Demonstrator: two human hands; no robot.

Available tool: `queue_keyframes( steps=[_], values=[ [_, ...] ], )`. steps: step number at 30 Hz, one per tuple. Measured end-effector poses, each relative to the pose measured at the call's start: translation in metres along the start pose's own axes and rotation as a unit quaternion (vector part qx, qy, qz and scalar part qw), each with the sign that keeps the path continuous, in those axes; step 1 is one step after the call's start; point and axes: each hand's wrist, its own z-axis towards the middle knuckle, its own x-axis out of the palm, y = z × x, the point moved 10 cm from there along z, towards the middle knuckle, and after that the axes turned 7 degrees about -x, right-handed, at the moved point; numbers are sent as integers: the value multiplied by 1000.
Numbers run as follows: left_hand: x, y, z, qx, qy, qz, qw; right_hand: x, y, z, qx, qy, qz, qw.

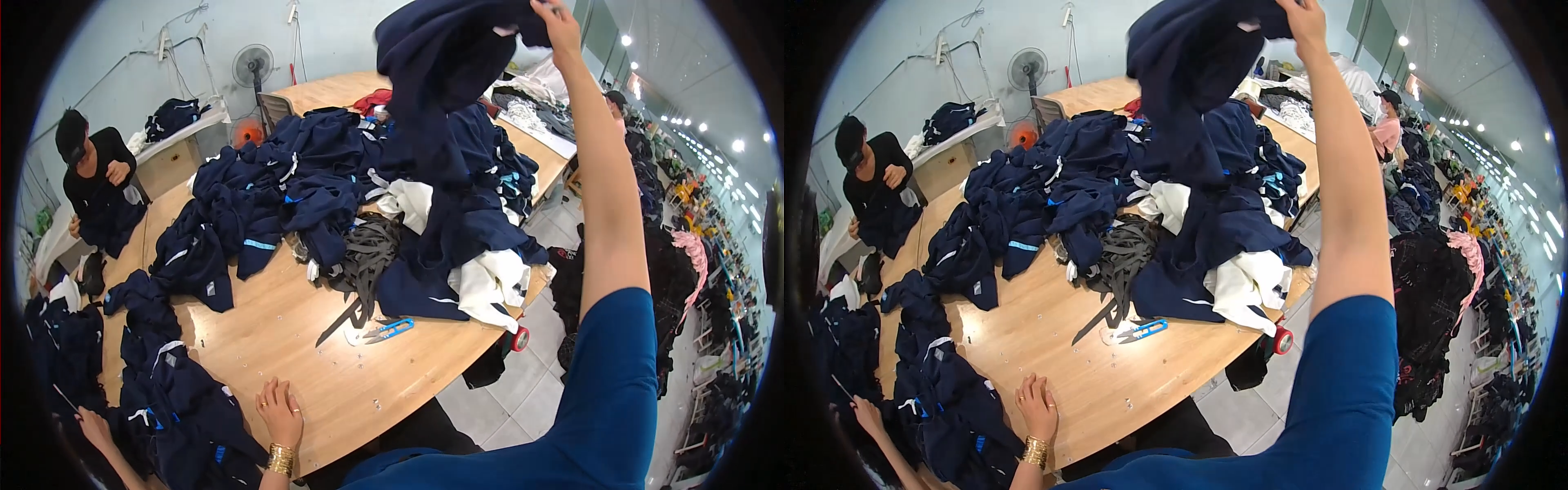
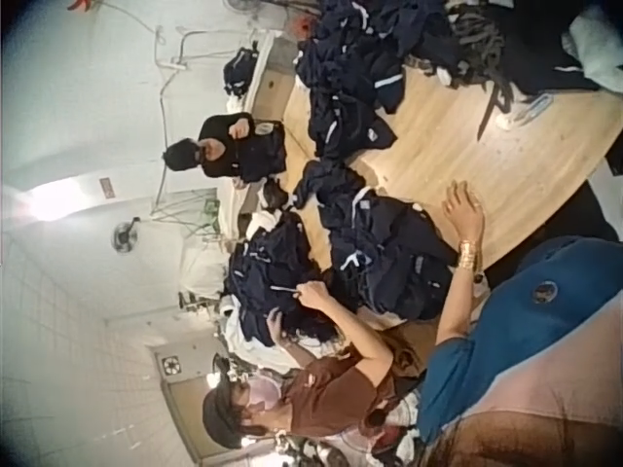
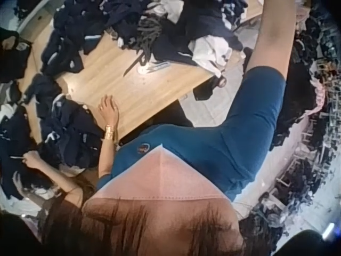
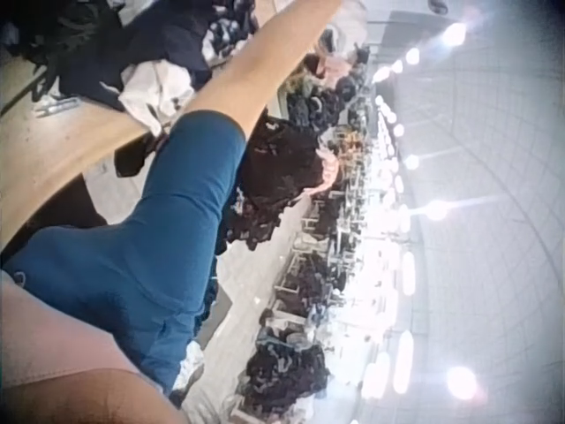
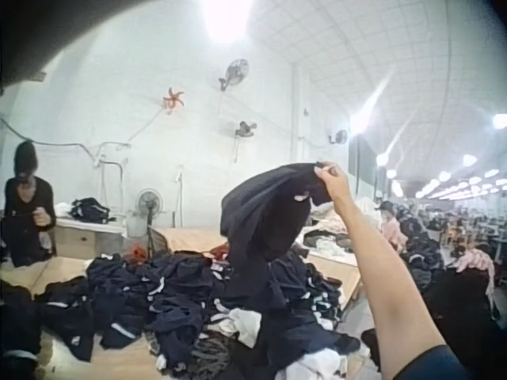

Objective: Trimming excess threads from blue athletic pants using small thread snips in a factory setting.

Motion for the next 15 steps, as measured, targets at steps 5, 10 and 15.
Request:
queue_keyframes(
  steps=[5,10,15],
  values=[
    [-5,10,-8,-26,10,30,999,-12,-137,-132,145,319,-629,694],
    [2,-8,2,11,4,12,1000,-32,-190,-278,162,431,-459,760],
    [1,-1,3,-6,5,23,1000,32,-96,-390,99,460,-301,830]
  ],
)
